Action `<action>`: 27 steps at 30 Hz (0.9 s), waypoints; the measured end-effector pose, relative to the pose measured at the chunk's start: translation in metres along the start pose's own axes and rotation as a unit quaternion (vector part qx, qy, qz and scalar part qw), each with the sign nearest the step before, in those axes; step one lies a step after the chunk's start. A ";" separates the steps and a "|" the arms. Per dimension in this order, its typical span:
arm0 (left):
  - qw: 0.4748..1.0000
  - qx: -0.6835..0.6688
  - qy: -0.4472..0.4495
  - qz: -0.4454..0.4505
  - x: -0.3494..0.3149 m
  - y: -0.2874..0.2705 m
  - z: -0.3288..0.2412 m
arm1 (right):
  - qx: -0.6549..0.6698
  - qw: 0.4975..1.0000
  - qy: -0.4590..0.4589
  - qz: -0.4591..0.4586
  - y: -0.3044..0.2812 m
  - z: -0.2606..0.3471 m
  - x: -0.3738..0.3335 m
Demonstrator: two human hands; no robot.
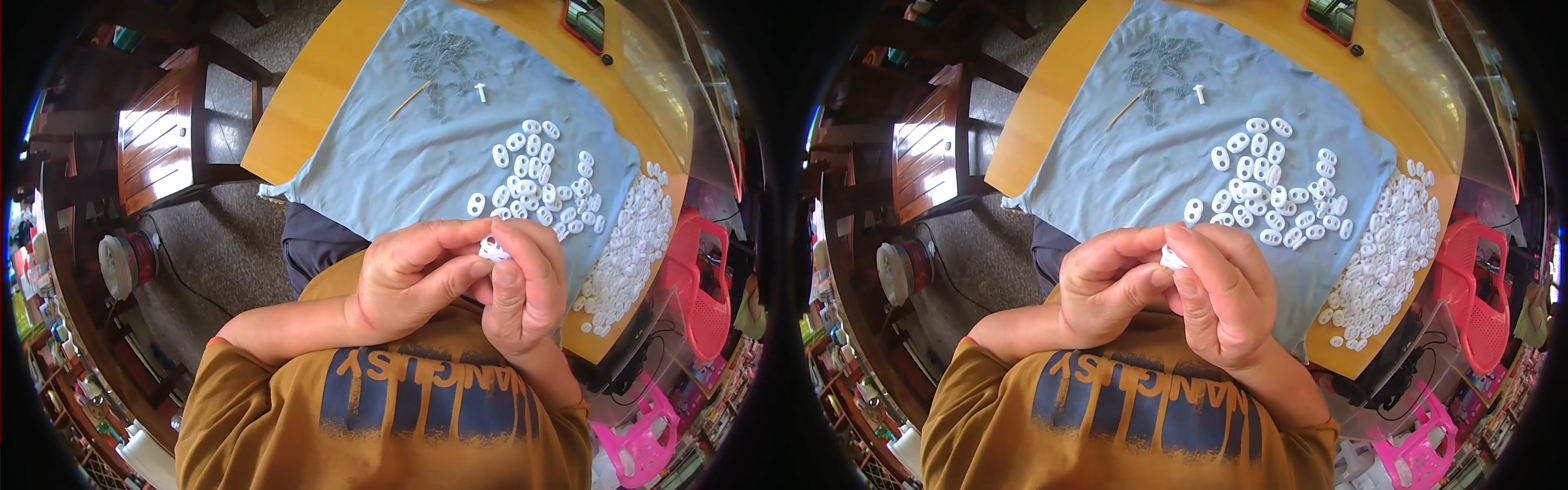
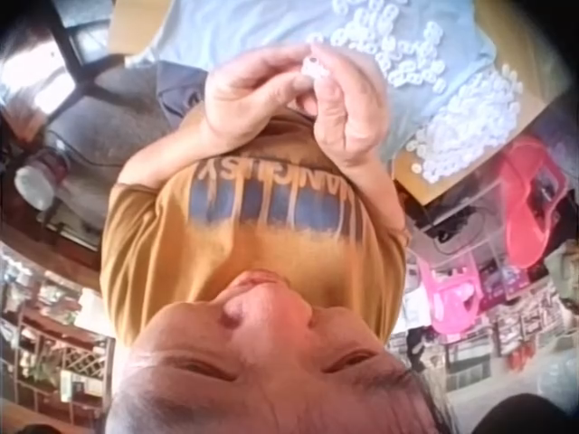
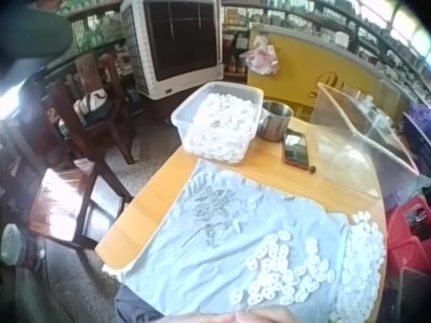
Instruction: Assembling small white plastic components and metal connectors at a table.
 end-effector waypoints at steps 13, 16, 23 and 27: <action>0.999 -0.026 0.009 -0.020 0.007 -0.002 0.001 | 0.020 0.999 0.027 -0.019 0.004 -0.004 0.005; 0.985 -0.157 -0.067 -0.001 0.011 0.002 0.007 | 0.004 0.999 0.023 -0.022 0.000 -0.006 0.009; 0.976 -0.178 -0.124 -0.010 0.027 0.000 0.005 | -0.021 0.998 0.054 -0.035 -0.021 0.002 0.012; 0.983 -0.089 -0.145 -0.066 0.061 -0.006 -0.012 | 0.032 0.974 -0.042 -0.222 -0.067 0.042 0.001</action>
Point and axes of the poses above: each hand's wrist, its own x-axis towards the middle knuckle, its own y-axis out of the palm, z = x × y, the point moved 7 cm from there along x, towards the middle knuckle, and after that the axes turned 5 degrees about -x, right-handed, at the moved point
